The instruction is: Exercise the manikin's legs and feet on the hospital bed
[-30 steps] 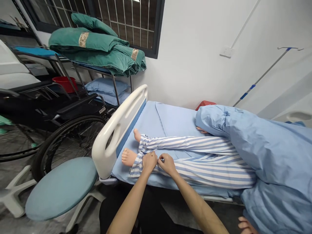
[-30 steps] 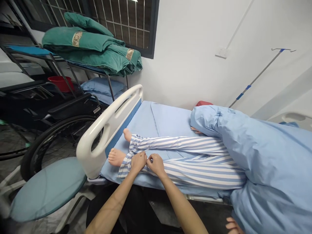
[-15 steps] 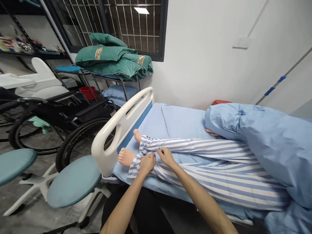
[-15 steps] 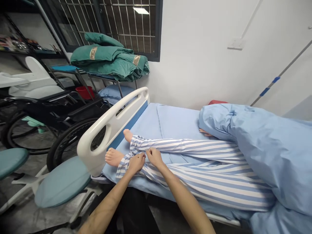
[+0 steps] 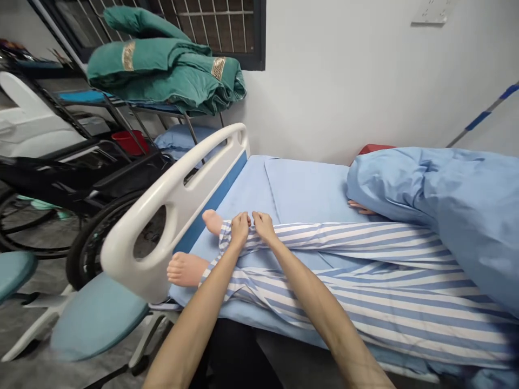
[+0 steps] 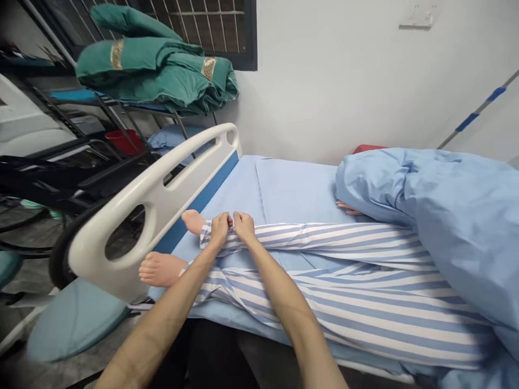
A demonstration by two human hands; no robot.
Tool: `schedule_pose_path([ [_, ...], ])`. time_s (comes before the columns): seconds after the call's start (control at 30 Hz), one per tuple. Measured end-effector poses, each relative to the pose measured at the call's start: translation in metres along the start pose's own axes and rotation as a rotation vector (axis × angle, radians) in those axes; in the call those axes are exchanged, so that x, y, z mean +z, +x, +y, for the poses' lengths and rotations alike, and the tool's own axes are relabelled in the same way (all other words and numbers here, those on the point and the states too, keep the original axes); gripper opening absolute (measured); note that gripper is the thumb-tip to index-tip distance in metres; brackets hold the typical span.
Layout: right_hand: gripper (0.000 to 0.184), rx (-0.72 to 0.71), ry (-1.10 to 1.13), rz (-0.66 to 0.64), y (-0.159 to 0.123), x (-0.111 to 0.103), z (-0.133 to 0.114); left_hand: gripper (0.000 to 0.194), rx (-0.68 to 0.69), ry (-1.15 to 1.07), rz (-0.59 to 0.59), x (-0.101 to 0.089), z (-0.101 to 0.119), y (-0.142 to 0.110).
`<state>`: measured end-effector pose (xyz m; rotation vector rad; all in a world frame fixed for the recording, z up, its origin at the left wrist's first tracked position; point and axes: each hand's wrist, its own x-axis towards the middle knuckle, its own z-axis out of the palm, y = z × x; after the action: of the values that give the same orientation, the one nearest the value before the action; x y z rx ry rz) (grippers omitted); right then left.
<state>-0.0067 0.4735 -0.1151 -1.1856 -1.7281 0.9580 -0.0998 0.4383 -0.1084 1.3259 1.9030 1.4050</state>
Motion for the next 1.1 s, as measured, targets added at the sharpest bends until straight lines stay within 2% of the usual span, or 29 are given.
schedule_pose_path([
  [0.1,0.043,-0.097,-0.050,0.042,0.004,-0.022,0.003,0.029,0.120,0.174,-0.159,0.019,-0.007,0.002],
  [0.13,0.042,-0.098,-0.069,0.053,0.004,-0.029,0.006,0.031,0.144,0.201,-0.178,0.024,-0.006,0.002],
  [0.27,0.042,-0.042,-0.091,0.059,0.001,-0.059,0.021,0.036,0.101,0.098,-0.090,0.043,0.007,0.003],
  [0.4,0.043,-0.085,-0.061,0.090,-0.001,-0.087,0.029,0.035,0.050,0.117,-0.136,0.066,0.016,0.001],
  [0.53,0.042,0.003,-0.129,0.148,-0.003,-0.114,0.041,0.034,0.035,-0.010,-0.077,0.090,0.029,-0.005],
  [0.63,0.042,-0.010,-0.123,0.152,-0.002,-0.133,0.048,0.033,0.022,0.022,-0.114,0.107,0.040,-0.010],
  [0.73,0.042,-0.016,-0.125,0.216,0.000,-0.154,0.054,0.033,-0.005,0.032,-0.102,0.122,0.052,-0.015],
  [0.83,0.041,0.020,-0.193,0.216,-0.003,-0.173,0.062,0.034,0.048,-0.051,-0.131,0.138,0.063,-0.019],
  [0.93,0.042,-0.028,-0.207,0.207,-0.008,-0.190,0.067,0.034,0.080,0.010,-0.207,0.157,0.074,-0.024],
  [1.03,0.042,-0.036,-0.247,0.273,-0.011,-0.208,0.072,0.034,0.085,-0.033,-0.199,0.179,0.085,-0.030],
  [1.1,0.041,-0.010,-0.295,0.267,-0.013,-0.221,0.075,0.034,0.098,-0.101,-0.217,0.194,0.092,-0.033],
])
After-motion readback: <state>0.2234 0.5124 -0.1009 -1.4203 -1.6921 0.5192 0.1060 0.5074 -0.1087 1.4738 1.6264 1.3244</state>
